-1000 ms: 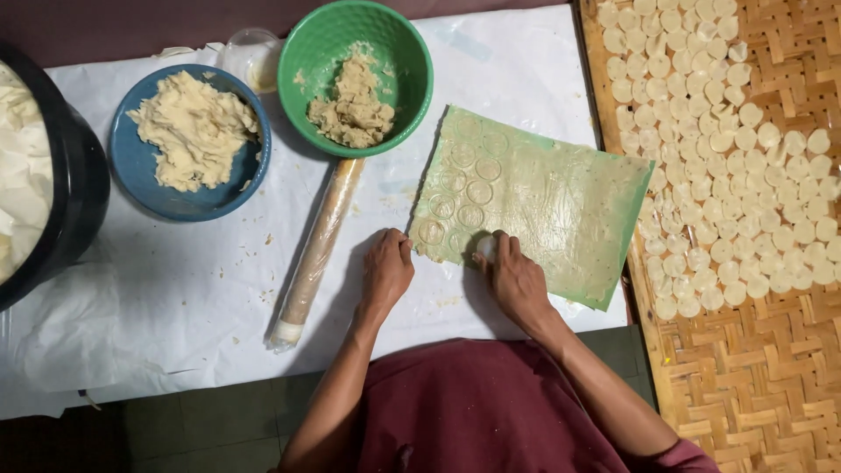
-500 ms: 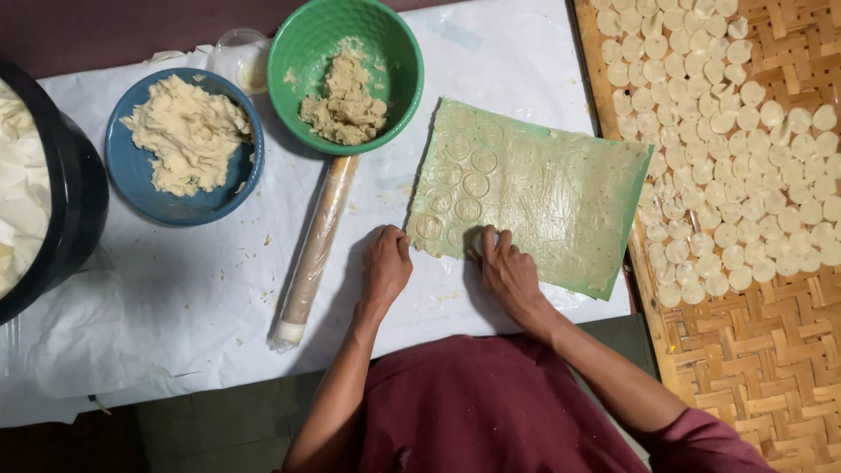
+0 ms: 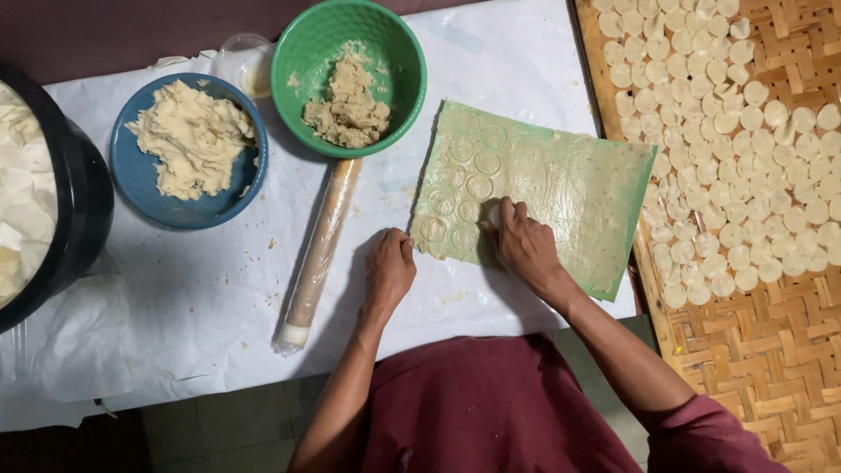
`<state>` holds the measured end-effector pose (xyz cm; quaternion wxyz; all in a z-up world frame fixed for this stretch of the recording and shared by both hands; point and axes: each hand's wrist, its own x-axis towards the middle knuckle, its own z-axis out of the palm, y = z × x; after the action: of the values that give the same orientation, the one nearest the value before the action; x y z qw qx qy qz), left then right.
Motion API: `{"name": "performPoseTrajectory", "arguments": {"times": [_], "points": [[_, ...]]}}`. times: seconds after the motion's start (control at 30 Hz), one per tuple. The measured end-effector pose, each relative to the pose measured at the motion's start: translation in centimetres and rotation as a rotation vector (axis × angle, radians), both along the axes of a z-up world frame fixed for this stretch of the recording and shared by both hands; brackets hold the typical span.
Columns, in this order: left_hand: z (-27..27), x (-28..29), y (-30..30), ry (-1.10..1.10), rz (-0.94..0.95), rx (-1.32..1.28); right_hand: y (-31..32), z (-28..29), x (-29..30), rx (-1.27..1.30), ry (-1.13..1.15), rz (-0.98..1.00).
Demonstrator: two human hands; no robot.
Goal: Rolling out dough and cutting it into small circles using a round mold to make crackers
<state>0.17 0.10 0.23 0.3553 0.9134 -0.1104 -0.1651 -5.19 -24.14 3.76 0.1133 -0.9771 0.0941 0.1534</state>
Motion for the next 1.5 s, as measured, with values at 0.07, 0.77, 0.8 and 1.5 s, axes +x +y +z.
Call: {"name": "performPoseTrajectory", "arguments": {"times": [0.07,0.77,0.8,1.5], "points": [[0.1,-0.2,0.0,0.012,0.007,0.006,0.5,-0.4,-0.2,-0.123,-0.03,0.031],[-0.9,-0.3,0.0,-0.031,0.027,-0.01,-2.4,0.3,2.6,0.005,-0.02,-0.039],[-0.8,-0.4,0.0,-0.027,0.025,-0.007,-2.3,0.3,2.6,0.007,-0.016,-0.04],[-0.9,-0.2,0.0,-0.049,0.026,-0.02,-6.7,-3.0,4.7,0.006,0.062,0.151]]}}
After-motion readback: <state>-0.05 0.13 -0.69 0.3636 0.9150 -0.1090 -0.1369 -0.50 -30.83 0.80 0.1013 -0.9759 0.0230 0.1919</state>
